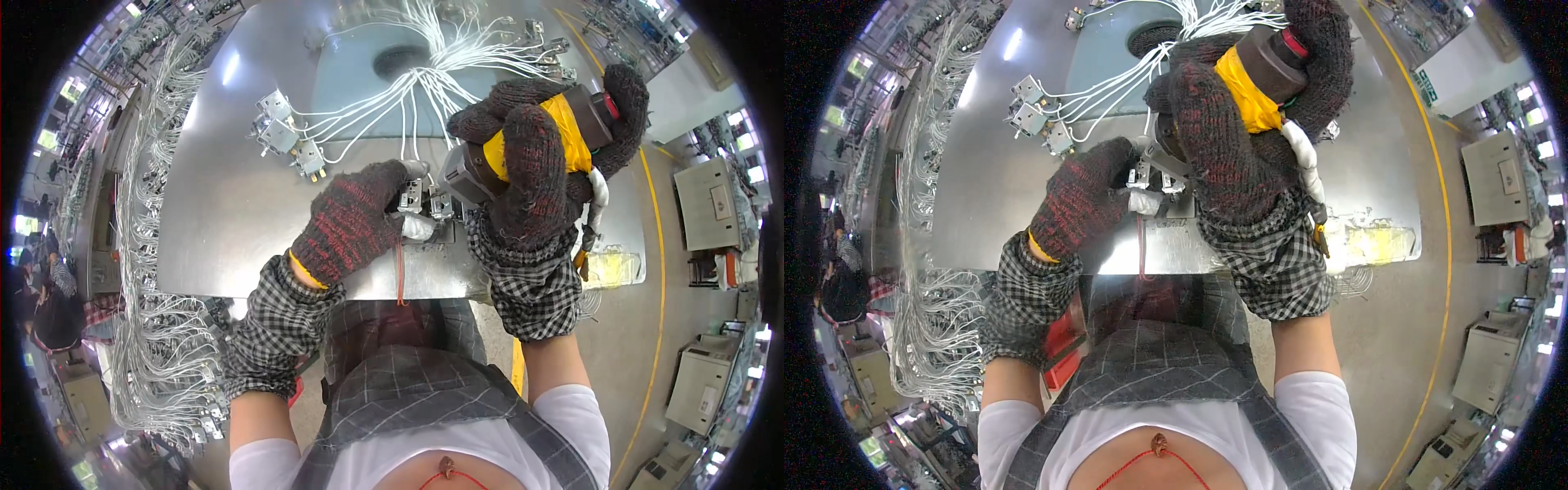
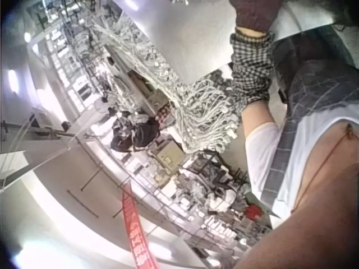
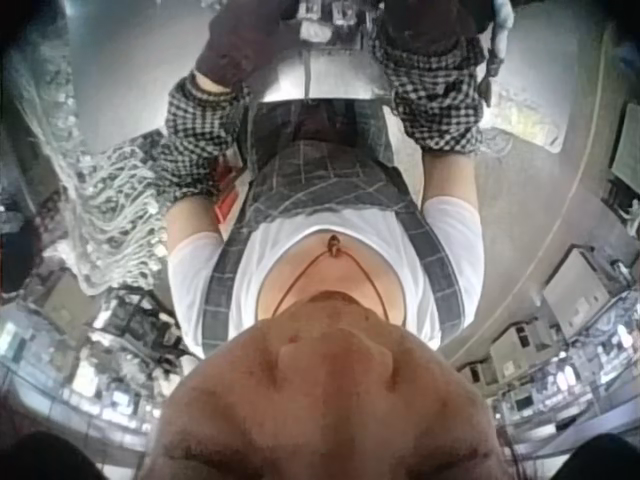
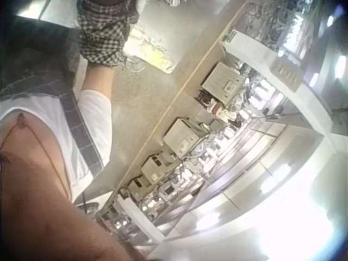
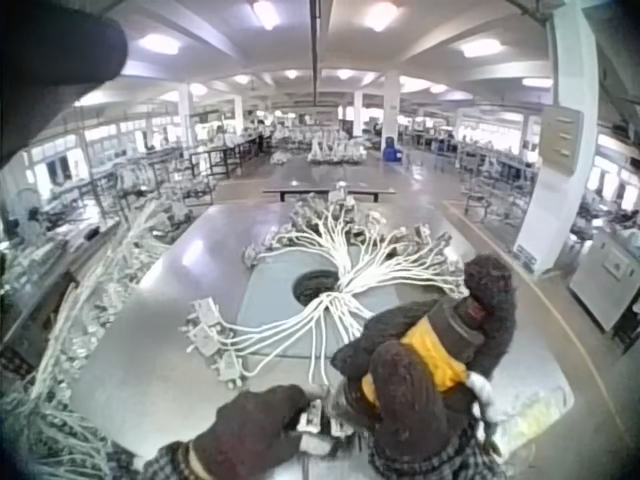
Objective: Manually assembling wire harnesses onto a metal base using an electric screwdriver.
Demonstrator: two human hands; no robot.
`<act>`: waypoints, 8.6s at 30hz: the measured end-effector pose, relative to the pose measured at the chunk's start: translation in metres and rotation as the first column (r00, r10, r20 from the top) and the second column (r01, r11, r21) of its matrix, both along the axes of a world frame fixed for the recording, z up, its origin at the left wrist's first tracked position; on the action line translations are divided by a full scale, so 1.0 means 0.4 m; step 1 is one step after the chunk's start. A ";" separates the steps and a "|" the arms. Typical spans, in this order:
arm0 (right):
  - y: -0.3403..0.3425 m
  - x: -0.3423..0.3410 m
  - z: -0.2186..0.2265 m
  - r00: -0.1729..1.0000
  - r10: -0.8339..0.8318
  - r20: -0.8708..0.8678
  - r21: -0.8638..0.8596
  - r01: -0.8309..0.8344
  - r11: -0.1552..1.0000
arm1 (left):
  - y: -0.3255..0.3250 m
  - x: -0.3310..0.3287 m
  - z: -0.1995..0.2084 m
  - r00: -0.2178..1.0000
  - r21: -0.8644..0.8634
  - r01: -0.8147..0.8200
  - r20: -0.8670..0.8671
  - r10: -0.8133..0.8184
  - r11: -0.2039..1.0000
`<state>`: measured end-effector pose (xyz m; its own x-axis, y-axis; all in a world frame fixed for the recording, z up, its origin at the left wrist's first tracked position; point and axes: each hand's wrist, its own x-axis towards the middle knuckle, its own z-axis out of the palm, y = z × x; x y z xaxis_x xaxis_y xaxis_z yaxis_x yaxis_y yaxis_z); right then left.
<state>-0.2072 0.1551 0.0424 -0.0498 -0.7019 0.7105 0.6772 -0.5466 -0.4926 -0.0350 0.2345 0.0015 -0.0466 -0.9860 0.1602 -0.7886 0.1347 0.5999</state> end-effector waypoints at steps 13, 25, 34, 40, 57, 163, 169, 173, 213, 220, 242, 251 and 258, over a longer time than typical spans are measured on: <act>-0.006 -0.037 -0.038 0.915 -0.145 -0.376 0.025 0.167 0.986 | -0.014 -0.009 -0.031 0.998 0.075 0.046 -0.055 -0.042 0.996; -0.001 0.012 -0.013 0.937 -0.265 -0.227 -0.110 0.245 0.963 | -0.066 0.301 -0.030 0.876 -0.197 -0.461 0.055 0.480 0.865; -0.003 -0.016 -0.023 0.913 -0.264 -0.309 -0.095 0.247 0.964 | -0.008 0.163 -0.003 0.764 -0.158 -0.165 -0.645 0.024 0.974; -0.002 -0.036 -0.031 0.806 -0.399 -0.436 -0.209 0.341 0.917 | 0.035 0.071 -0.097 0.985 -0.122 -0.073 -0.165 0.052 0.990; -0.010 -0.027 0.031 0.952 -0.259 -0.165 0.002 0.263 0.965 | -0.023 -0.022 -0.037 0.941 -0.268 0.092 -0.290 -0.172 0.959; 0.021 -0.053 -0.082 0.895 0.127 -0.429 0.231 -0.027 0.973 | 0.024 0.094 -0.014 0.921 -0.230 0.315 0.309 -0.238 0.921; 0.037 -0.032 -0.043 0.867 -0.052 -0.495 0.168 0.154 0.974 | 0.040 0.061 -0.093 0.804 -0.068 0.146 -0.573 -0.158 0.987; 0.029 -0.017 -0.017 0.947 -0.025 -0.319 0.145 0.075 0.987 | 0.031 0.041 -0.058 0.739 -0.074 0.154 -0.653 -0.165 0.985; 0.050 -0.010 0.039 0.992 -0.095 -0.085 0.150 0.107 0.983 | -0.014 0.000 0.023 0.995 0.030 0.082 -0.060 -0.080 0.996; 0.029 -0.008 0.015 0.936 -0.241 -0.256 0.162 0.288 0.944 | -0.022 -0.006 -0.006 0.990 -0.081 0.140 -0.023 -0.142 0.987; 0.002 -0.005 -0.006 0.968 -0.077 -0.237 -0.091 0.056 0.994 | -0.012 0.250 -0.052 0.846 0.129 -0.110 -0.508 0.161 0.986; 0.008 -0.014 -0.030 0.945 -0.052 -0.323 -0.060 0.035 0.998 | 0.047 0.099 0.035 0.973 -0.305 -0.019 -0.226 -0.054 0.952; 0.003 0.002 -0.020 0.964 -0.057 -0.261 -0.062 0.043 0.997 | 0.052 0.097 -0.035 0.257 0.185 0.093 -0.954 0.156 0.978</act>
<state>-0.2064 0.1564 0.0344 0.1098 -0.6627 0.7408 0.4990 -0.6078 -0.6177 0.0037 0.2555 -0.0125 0.0504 -0.9937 -0.1005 0.3871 -0.0734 0.9191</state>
